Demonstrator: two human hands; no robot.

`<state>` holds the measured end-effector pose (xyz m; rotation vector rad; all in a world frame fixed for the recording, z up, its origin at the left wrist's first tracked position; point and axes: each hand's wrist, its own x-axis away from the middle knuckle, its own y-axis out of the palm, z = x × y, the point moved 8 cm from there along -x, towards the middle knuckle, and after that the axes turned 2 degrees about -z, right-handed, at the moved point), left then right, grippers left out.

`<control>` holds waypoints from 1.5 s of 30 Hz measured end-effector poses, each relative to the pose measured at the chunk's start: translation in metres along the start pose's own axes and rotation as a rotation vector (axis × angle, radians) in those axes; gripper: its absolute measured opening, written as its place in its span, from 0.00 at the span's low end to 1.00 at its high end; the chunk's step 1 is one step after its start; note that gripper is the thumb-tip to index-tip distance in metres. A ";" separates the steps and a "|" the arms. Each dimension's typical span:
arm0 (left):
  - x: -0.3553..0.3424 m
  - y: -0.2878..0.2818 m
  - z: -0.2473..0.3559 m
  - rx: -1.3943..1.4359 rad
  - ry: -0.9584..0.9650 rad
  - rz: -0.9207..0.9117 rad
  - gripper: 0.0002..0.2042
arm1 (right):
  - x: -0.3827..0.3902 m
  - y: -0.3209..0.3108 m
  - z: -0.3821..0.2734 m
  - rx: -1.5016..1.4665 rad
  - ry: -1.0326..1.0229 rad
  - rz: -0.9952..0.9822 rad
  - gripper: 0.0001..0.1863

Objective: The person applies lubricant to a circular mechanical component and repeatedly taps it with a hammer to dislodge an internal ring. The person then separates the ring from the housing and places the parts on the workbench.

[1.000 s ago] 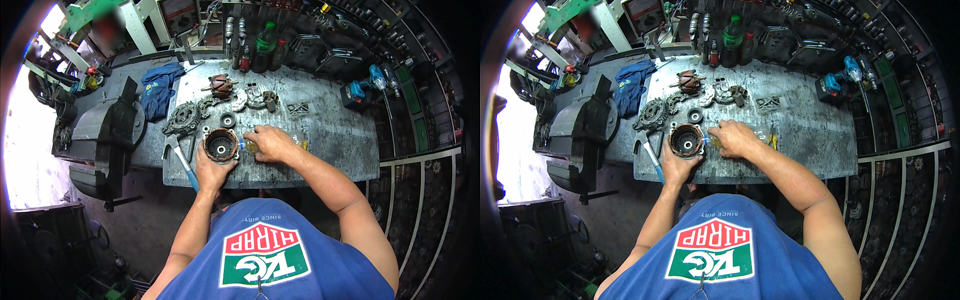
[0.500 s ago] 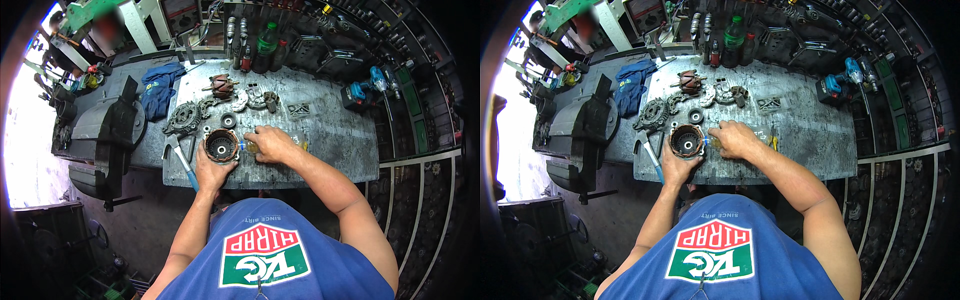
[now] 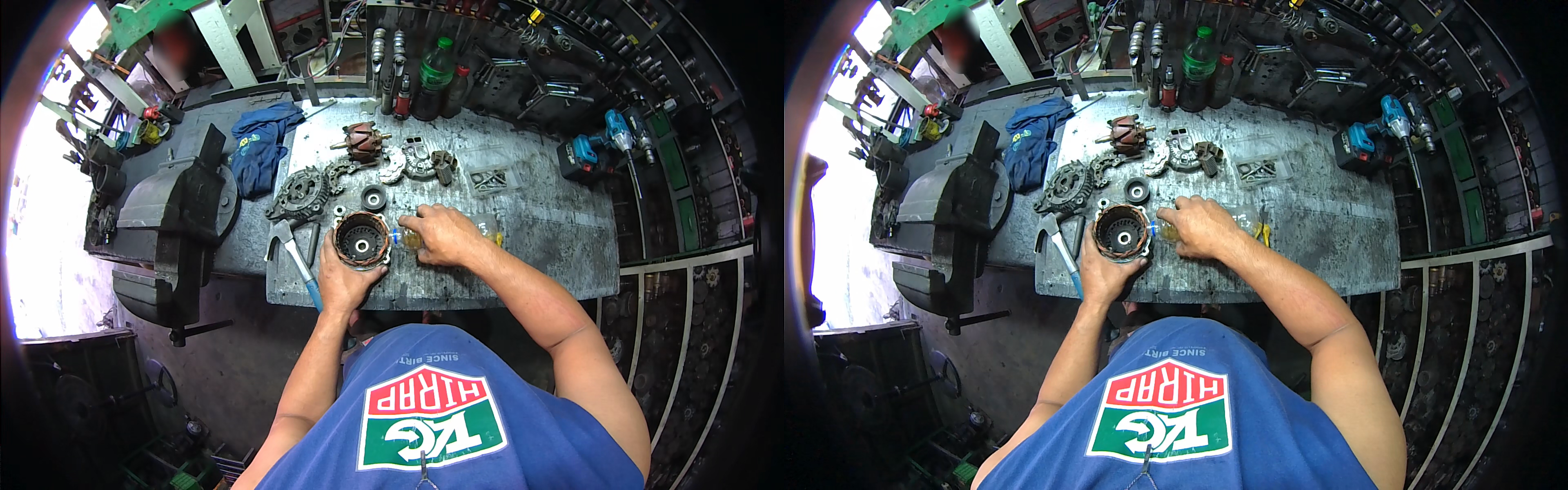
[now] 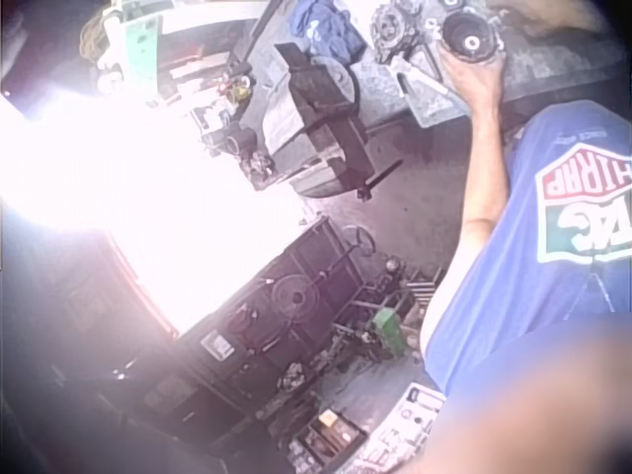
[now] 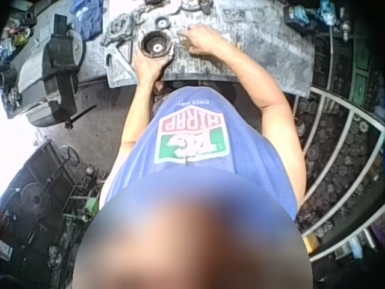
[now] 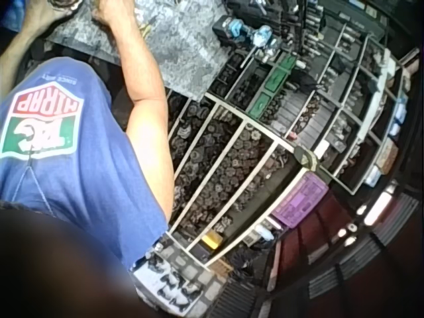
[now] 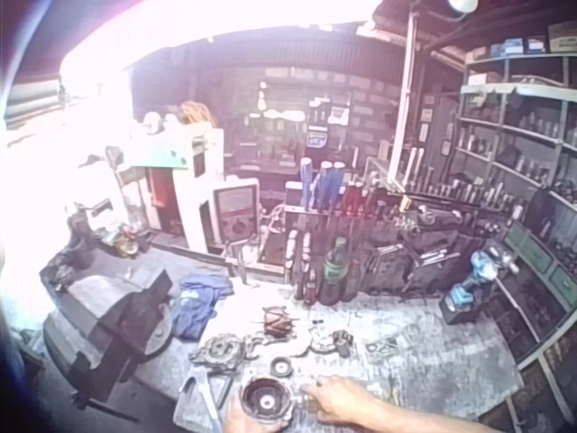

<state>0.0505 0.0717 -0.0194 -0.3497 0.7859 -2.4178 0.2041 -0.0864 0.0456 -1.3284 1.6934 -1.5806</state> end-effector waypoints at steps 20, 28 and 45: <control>-0.010 -0.009 -0.001 0.003 0.094 -0.070 0.62 | -0.013 -0.001 0.008 0.022 -0.022 0.036 0.39; -0.013 -0.014 0.002 -0.040 0.070 -0.095 0.63 | -0.018 -0.003 0.009 0.034 -0.049 0.051 0.39; -0.016 -0.015 0.003 0.006 0.079 -0.134 0.61 | -0.024 -0.005 0.011 0.059 -0.074 0.023 0.39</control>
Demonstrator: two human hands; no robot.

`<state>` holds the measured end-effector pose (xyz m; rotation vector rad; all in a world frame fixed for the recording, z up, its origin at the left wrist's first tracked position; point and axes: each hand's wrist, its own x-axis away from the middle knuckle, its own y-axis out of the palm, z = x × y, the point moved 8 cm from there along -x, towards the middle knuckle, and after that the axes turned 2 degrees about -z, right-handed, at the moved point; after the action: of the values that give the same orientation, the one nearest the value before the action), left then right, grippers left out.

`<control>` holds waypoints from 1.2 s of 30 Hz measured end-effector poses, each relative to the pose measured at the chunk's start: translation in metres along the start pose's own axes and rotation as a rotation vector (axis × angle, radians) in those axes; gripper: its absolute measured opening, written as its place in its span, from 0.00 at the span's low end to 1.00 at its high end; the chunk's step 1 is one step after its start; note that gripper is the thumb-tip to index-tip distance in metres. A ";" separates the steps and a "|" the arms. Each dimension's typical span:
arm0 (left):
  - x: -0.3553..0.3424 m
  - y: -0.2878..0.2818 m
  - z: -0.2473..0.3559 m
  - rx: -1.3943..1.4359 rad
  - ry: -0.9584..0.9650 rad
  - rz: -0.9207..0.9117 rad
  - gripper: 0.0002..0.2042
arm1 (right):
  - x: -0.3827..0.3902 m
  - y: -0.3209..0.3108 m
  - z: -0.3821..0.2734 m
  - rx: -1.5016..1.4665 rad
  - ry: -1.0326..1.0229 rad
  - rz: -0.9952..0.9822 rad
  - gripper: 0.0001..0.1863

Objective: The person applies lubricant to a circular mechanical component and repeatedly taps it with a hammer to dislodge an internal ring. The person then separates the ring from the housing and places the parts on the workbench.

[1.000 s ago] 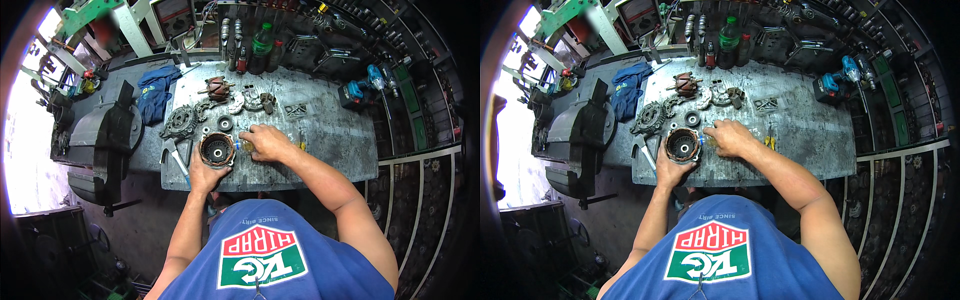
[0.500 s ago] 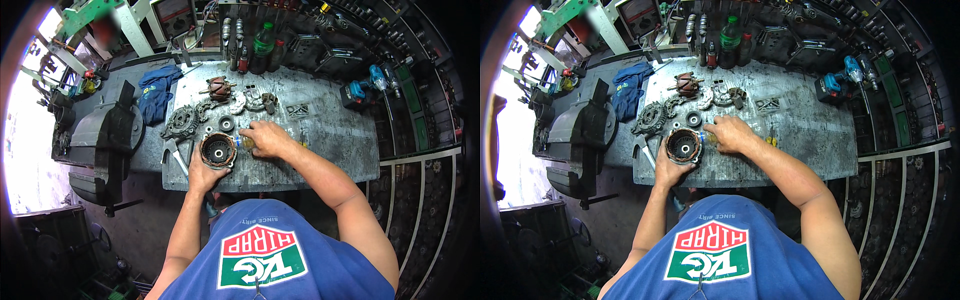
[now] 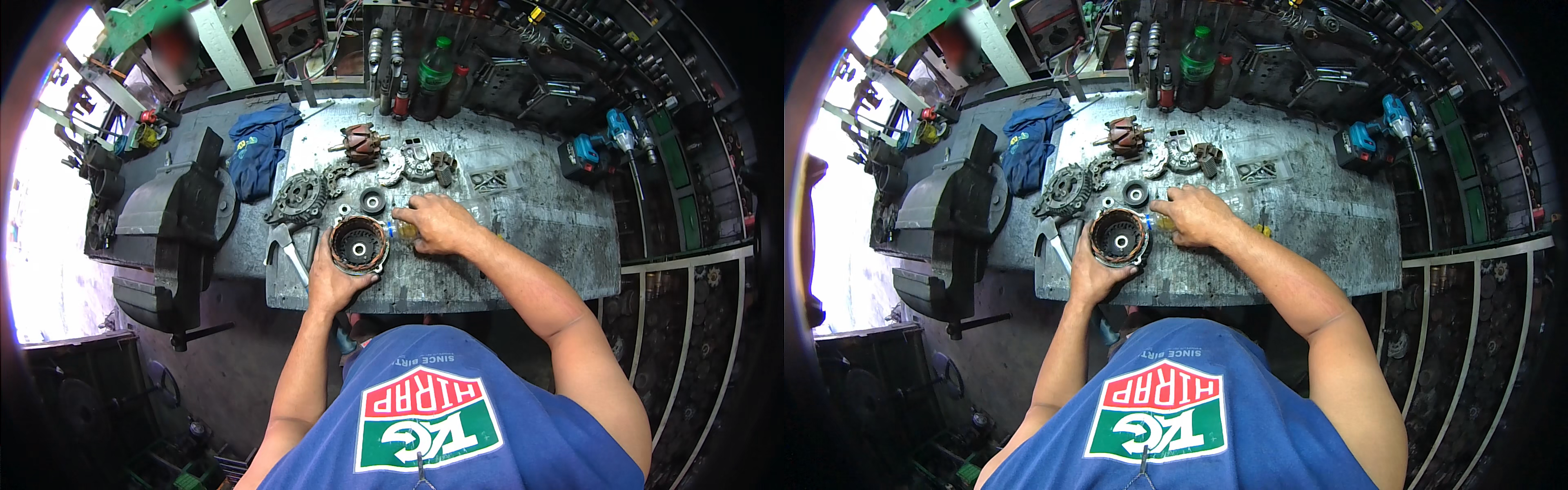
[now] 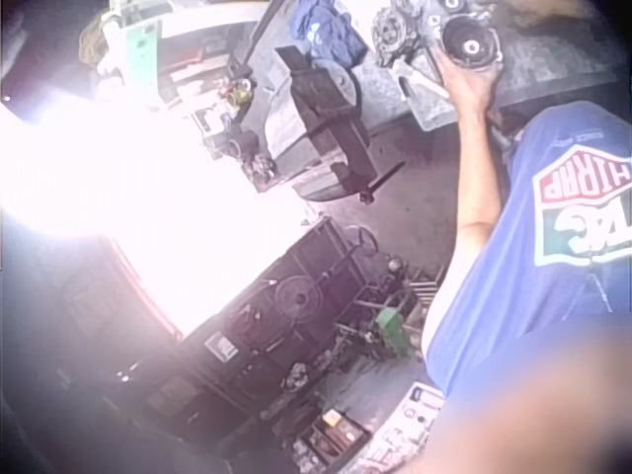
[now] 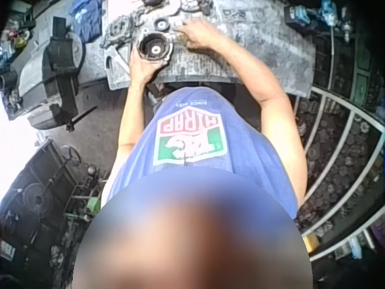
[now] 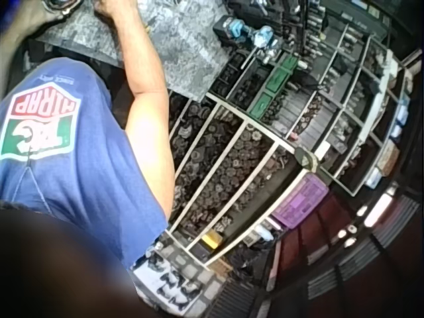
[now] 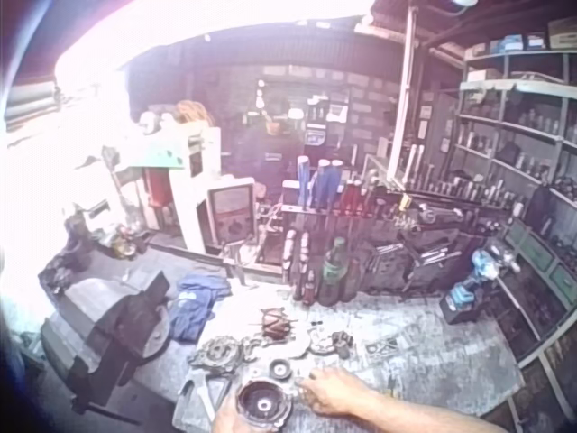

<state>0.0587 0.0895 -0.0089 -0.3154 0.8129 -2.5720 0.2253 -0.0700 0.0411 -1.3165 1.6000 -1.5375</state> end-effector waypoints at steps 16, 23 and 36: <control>-0.001 0.002 -0.004 -0.002 0.020 -0.012 0.62 | -0.007 0.000 0.002 -0.007 -0.025 -0.007 0.39; -0.002 0.003 -0.004 0.010 0.033 -0.033 0.63 | 0.001 0.001 0.002 -0.050 -0.026 0.002 0.39; -0.021 -0.009 -0.011 -0.111 0.162 -0.232 0.65 | 0.042 0.029 0.016 -0.374 0.067 0.056 0.41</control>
<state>0.0703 0.1114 -0.0140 -0.2493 1.0352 -2.8019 0.2168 -0.1185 0.0199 -1.4065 2.0217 -1.3022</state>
